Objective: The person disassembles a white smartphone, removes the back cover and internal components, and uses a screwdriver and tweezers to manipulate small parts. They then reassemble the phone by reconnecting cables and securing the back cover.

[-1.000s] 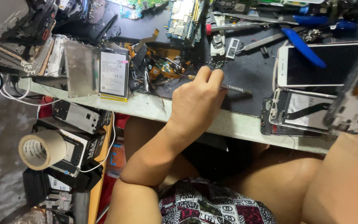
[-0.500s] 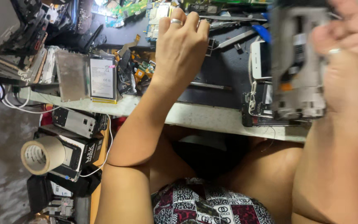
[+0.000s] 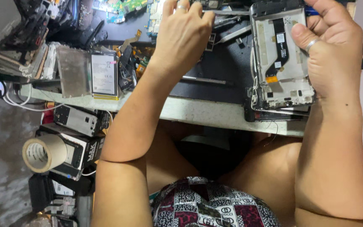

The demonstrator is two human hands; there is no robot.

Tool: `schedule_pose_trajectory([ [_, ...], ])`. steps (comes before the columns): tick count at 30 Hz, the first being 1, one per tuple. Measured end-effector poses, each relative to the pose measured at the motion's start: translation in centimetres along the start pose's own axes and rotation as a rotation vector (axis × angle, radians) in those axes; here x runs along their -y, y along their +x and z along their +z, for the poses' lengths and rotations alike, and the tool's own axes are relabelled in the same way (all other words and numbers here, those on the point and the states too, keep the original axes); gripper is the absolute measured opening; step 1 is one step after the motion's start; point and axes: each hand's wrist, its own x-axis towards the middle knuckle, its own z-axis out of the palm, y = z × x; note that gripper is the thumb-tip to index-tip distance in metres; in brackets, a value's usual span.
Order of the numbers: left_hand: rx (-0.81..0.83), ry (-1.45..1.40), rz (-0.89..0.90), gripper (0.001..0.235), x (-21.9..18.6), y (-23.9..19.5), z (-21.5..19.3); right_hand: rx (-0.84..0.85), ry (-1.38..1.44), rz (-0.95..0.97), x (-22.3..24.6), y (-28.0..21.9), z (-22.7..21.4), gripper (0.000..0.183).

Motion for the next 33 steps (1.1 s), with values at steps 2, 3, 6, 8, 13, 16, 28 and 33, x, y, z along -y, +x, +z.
schedule_pose_trajectory([
  [2, -0.036, -0.162, -0.003, 0.012, 0.6, -0.3, -0.3, 0.008, -0.009, 0.015, -0.3, 0.0, 0.0, 0.040],
  [3, -0.056, -0.244, -0.003, 0.019, 1.0, -0.4, -0.5, 0.004, -0.029, 0.020, -0.3, 0.0, -0.1, 0.040],
  [6, -0.130, -0.417, -0.047, 0.031, 2.4, -1.1, -1.1, 0.019, -0.058, 0.023, -0.3, 0.0, -0.1, 0.040],
  [8, -0.152, -0.627, -0.172, 0.017, 2.7, -1.5, -1.0, 0.037, -0.059, 0.027, -0.4, 0.0, 0.1, 0.040],
  [13, -0.235, -0.760, -0.419, 0.015, 2.9, -1.7, 0.4, 0.048, -0.062, 0.055, -0.6, 0.0, 0.6, 0.041],
  [16, -0.403, -0.946, -0.491, 0.015, 2.8, -2.4, 1.0, 0.055, -0.112, 0.046, -0.6, 0.1, 0.8, 0.044],
  [28, -0.754, -1.144, -0.494, 0.029, -2.4, -10.7, -5.0, 0.601, -0.448, 0.217, -2.4, -3.1, 7.2, 0.044],
  [33, -0.616, -0.923, -0.405, 0.031, -2.8, -13.2, -4.7, 0.617, -0.469, 0.225, -2.3, -3.4, 8.5, 0.042],
])
